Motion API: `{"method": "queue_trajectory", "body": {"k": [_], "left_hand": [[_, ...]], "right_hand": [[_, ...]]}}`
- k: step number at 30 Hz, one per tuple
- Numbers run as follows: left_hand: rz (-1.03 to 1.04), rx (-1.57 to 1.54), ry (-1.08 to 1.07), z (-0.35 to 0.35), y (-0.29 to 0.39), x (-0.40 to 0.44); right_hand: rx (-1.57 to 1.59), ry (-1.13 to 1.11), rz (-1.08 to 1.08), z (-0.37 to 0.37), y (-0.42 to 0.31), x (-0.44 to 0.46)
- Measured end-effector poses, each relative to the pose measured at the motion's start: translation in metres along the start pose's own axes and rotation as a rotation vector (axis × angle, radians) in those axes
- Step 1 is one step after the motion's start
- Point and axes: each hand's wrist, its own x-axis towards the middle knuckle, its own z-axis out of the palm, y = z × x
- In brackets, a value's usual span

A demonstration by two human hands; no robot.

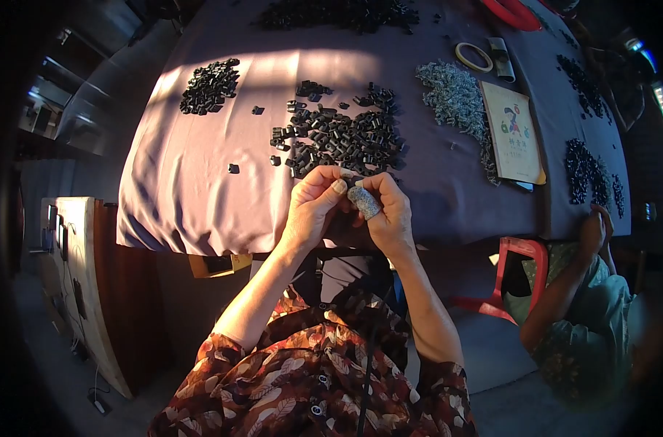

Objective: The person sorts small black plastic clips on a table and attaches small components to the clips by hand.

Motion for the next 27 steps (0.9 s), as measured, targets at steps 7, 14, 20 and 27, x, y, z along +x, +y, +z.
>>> {"method": "queue_trajectory", "body": {"k": [7,14,20,27], "left_hand": [[0.002,0.016,-0.027,-0.0007,0.001,-0.0005],[0.004,0.045,-0.046,-0.0002,0.0019,-0.0003],[0.03,0.094,-0.038,0.0003,0.0015,-0.001],[0.041,0.099,-0.021,0.0009,0.0014,-0.0014]], "right_hand": [[0.038,0.012,0.029,0.0019,-0.003,-0.0003],[0.035,0.01,0.026,-0.0002,-0.001,0.0001],[-0.01,0.018,0.004,-0.0004,-0.0058,-0.0002],[0.006,0.029,0.001,0.0008,-0.002,-0.0001]]}}
